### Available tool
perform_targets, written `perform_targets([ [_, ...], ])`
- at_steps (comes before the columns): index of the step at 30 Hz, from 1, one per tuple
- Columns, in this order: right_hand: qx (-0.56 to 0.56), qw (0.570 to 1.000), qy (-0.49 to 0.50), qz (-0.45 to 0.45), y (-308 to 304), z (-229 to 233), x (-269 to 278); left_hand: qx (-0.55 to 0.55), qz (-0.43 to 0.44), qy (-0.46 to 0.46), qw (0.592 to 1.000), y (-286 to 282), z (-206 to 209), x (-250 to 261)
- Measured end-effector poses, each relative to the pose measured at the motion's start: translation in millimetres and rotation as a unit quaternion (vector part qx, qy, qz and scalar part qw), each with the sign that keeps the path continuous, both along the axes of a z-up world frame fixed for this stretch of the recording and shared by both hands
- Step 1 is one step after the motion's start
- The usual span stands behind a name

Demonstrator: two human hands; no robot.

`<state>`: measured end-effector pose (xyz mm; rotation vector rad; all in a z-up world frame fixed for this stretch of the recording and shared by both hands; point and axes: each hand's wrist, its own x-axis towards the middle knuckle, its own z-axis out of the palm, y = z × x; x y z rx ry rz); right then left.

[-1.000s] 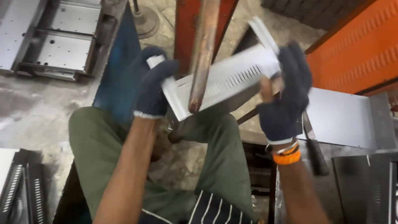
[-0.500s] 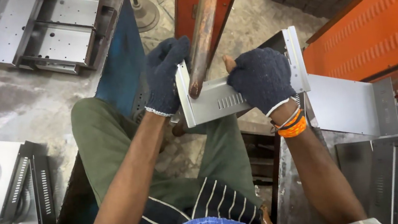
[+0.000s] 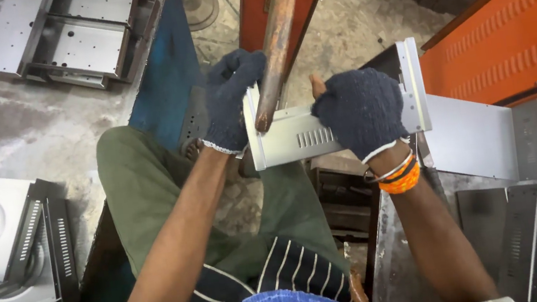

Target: Assembling metal enclosures by spot welding different sheet metal components.

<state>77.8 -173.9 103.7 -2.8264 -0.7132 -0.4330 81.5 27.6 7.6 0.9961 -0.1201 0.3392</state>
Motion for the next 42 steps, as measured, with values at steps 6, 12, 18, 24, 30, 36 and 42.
perform_targets([
  [6,0.051,0.998,0.025,-0.009,-3,-4,-8,-0.003,-0.021,0.008,1.0,1,-8,4],
  [12,0.019,1.0,-0.024,-0.004,2,6,3,0.046,0.015,0.028,0.998,3,12,14],
  [18,0.003,1.0,0.017,-0.022,10,11,33,-0.036,-0.029,0.063,0.997,9,17,45],
  [24,0.0,0.999,0.032,-0.023,12,9,35,-0.05,-0.018,0.07,0.996,10,19,42],
  [30,-0.026,0.999,-0.009,-0.026,8,6,32,-0.058,-0.029,0.051,0.997,8,17,37],
  [36,0.008,1.0,-0.013,0.0,3,3,10,-0.091,-0.036,0.082,0.992,-1,-11,22],
  [42,-0.016,0.998,0.052,-0.019,8,21,0,-0.077,-0.02,0.088,0.993,3,2,8],
])
